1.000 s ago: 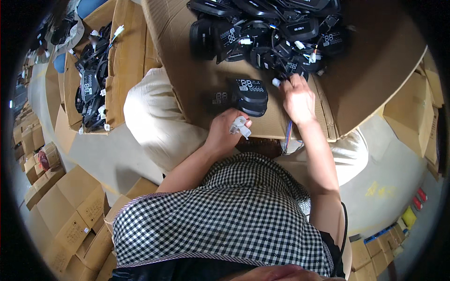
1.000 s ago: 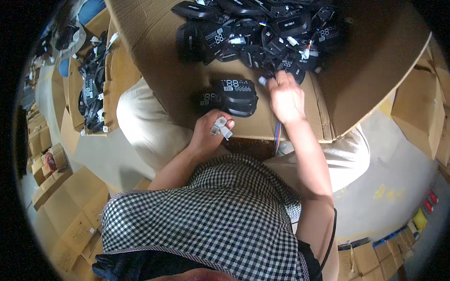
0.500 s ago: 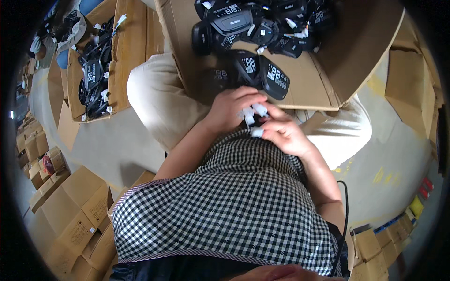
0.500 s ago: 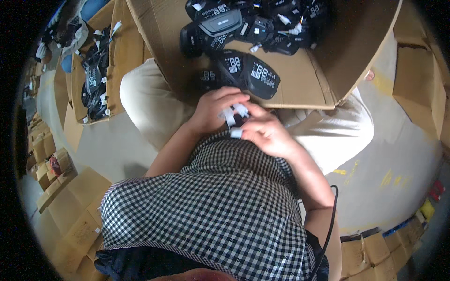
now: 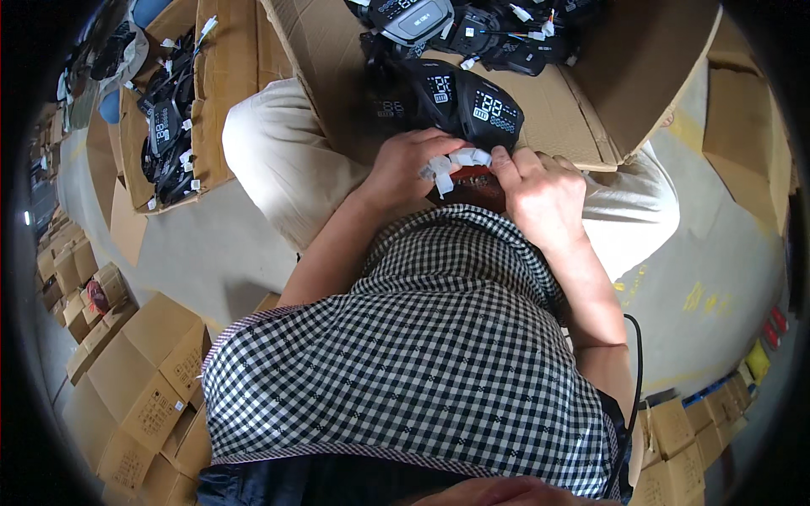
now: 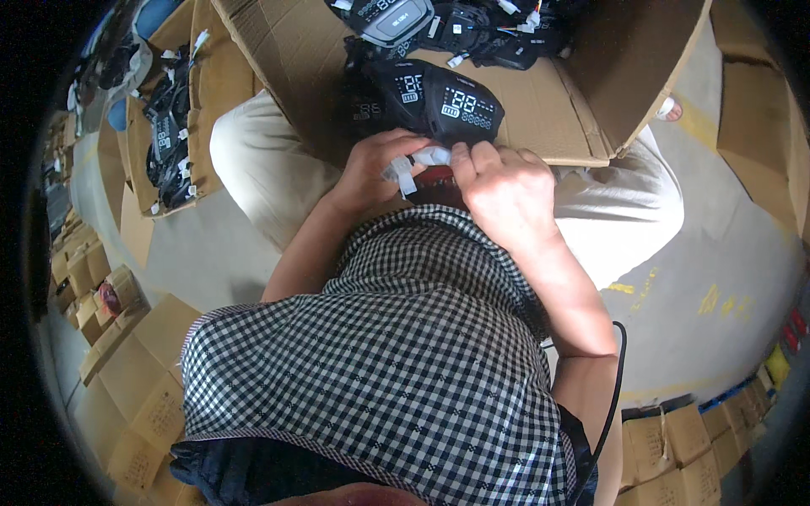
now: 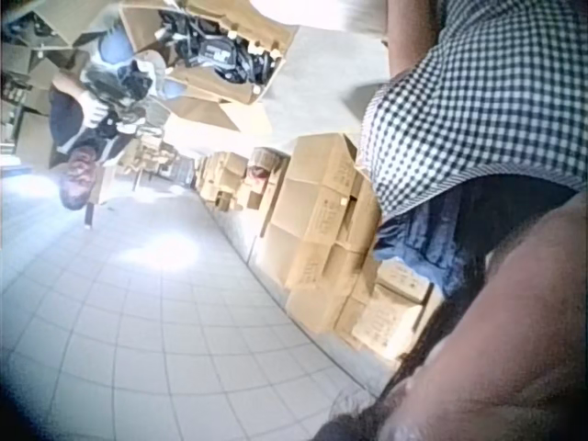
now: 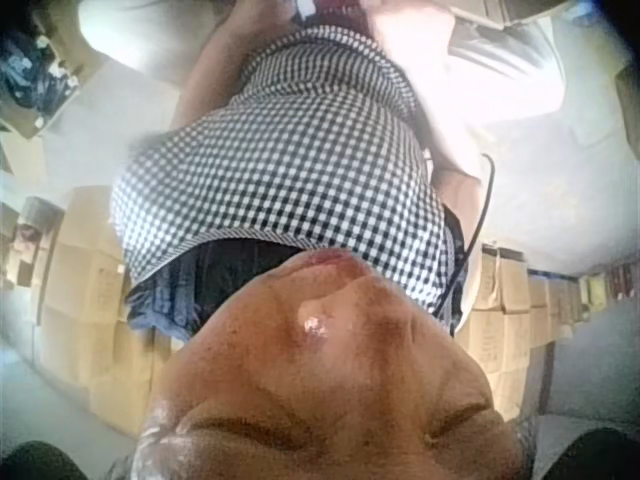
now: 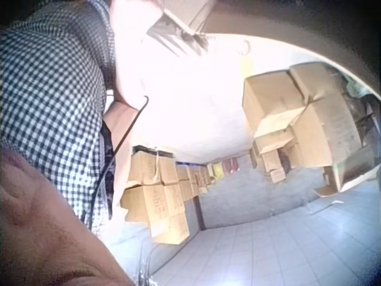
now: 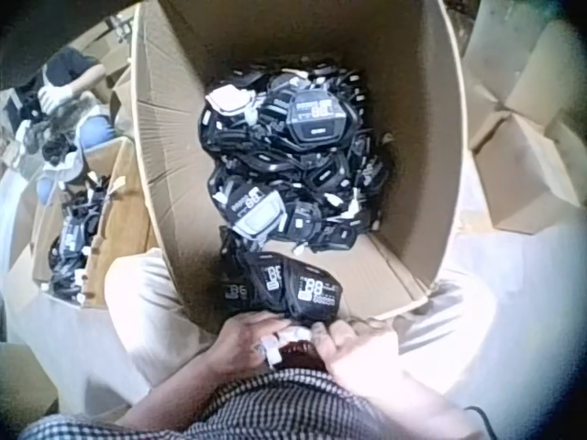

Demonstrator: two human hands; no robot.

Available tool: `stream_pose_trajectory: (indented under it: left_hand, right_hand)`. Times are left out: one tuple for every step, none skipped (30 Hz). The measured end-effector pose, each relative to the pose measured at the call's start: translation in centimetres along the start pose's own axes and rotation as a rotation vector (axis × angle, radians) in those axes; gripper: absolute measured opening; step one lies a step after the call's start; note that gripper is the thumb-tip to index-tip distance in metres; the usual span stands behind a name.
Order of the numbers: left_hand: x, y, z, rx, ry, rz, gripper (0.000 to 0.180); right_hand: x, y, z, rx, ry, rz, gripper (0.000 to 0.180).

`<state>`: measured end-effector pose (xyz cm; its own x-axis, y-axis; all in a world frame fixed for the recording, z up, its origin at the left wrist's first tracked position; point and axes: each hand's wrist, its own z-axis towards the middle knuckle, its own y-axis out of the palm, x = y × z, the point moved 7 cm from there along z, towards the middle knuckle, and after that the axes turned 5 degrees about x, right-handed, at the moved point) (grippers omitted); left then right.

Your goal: The person tests digital displays by plugging each unit's connector into a power cable by hand, turning on the screen, unplugging it, and placing the display into a cardboard box.

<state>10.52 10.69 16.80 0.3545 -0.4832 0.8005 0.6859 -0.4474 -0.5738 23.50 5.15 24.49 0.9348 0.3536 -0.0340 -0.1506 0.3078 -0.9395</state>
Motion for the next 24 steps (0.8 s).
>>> stream_pose_trajectory:
  left_hand:
    - [0.2, -0.1, 0.0, 0.001, -0.002, 0.0, 0.029]
    - [0.4, 0.0, 0.0, -0.046, -0.018, -0.016, 0.028]
    - [0.5, 0.1, -0.1, -0.092, -0.033, -0.032, 0.028]
    - [0.6, -0.1, -0.2, -0.092, -0.034, -0.034, 0.028]
    - [0.7, 0.1, -0.4, -0.156, -0.029, -0.013, 0.028]
    - [0.8, 0.4, -0.6, -0.22, -0.023, 0.008, 0.028]
    - [0.7, 0.4, -0.8, -0.219, -0.025, 0.006, 0.028]
    - [0.6, 0.6, -1.1, -0.23, -0.009, -0.006, 0.028]
    - [0.6, 0.8, -1.3, -0.241, 0.007, -0.018, 0.028]
    - [0.8, 0.7, -1.1, -0.229, 0.031, -0.04, 0.029]
    - [0.9, 0.6, -1.0, -0.23, 0.029, -0.04, 0.029]
    - [0.9, 0.5, -0.8, -0.227, 0.0, -0.075, 0.029]
    - [0.9, 0.4, -0.7, -0.223, -0.029, -0.111, 0.029]
    - [0.9, 0.4, -0.6, -0.223, -0.031, -0.112, 0.029]
    - [1.0, 0.3, -0.5, -0.227, -0.014, -0.104, 0.03]
    - [1.1, 0.3, -0.5, -0.232, 0.006, -0.101, 0.031]
    - [1.1, 0.2, -0.4, -0.234, 0.01, -0.104, 0.031]
    - [1.1, -0.1, -0.2, -0.23, 0.027, -0.096, 0.032]
    - [1.0, -0.4, -0.3, -0.217, 0.037, -0.082, 0.033]
    - [0.9, -0.6, -0.5, -0.208, 0.032, -0.075, 0.033]
    - [0.7, -0.9, -0.7, -0.188, 0.025, -0.065, 0.032]
    - [0.7, -1.5, -0.6, -0.159, 0.017, -0.051, 0.03]
    - [1.2, -2.5, -0.6, -0.132, 0.003, -0.021, 0.03]
    - [1.8, -4.0, -0.8, 0.0, -0.098, -0.327, 0.027]
  right_hand:
    - [0.0, -0.2, 0.1, -0.001, -0.001, 0.001, 0.022]
    - [-0.4, -0.3, 0.2, -0.034, -0.063, -0.008, 0.022]
    - [-0.8, -0.2, 0.1, -0.066, -0.125, -0.016, 0.022]
    - [-1.0, -0.2, 0.2, -0.069, -0.126, -0.017, 0.022]
    - [-1.4, 0.0, 0.1, -0.088, -0.147, -0.001, 0.022]
    - [-1.6, 0.2, 0.0, -0.107, -0.167, 0.015, 0.022]
    - [-1.4, 0.3, 0.1, -0.109, -0.169, 0.015, 0.022]
    - [-1.3, 0.5, 0.1, -0.131, -0.183, 0.088, 0.021]
    - [-1.2, 0.7, 0.0, -0.153, -0.196, 0.161, 0.02]
    - [-1.1, 0.6, 0.1, -0.13, -0.195, 0.164, 0.016]
    - [-1.0, 0.6, -0.1, -0.131, -0.195, 0.166, 0.016]
    - [-0.9, 0.8, -0.3, -0.155, -0.194, 0.182, 0.015]
    - [-0.8, 0.9, -0.4, -0.181, -0.194, 0.198, 0.014]
    - [-0.8, 1.0, -0.3, -0.182, -0.195, 0.199, 0.014]
    - [-0.3, 1.5, -0.1, -0.218, -0.116, 0.279, 0.014]
    - [0.0, 1.9, -0.2, -0.256, -0.033, 0.356, 0.014]
    - [-0.1, 2.1, -0.1, -0.258, -0.03, 0.353, 0.014]
    - [-0.2, 2.3, -0.1, -0.273, -0.017, 0.336, 0.014]
    - [-0.4, 2.6, 0.0, -0.286, -0.016, 0.324, 0.015]
    - [-0.6, 2.7, 0.3, -0.321, -0.001, 0.318, 0.011]
    - [-1.0, 2.5, 0.3, -0.314, -0.016, 0.323, 0.011]
    - [-0.4, 1.4, 0.5, -0.191, 0.08, 0.414, 0.009]
    - [-0.2, 0.7, 0.6, -0.064, 0.166, 0.518, 0.007]
    - [0.5, -0.1, -0.1, 0.037, 0.301, 0.586, 0.004]
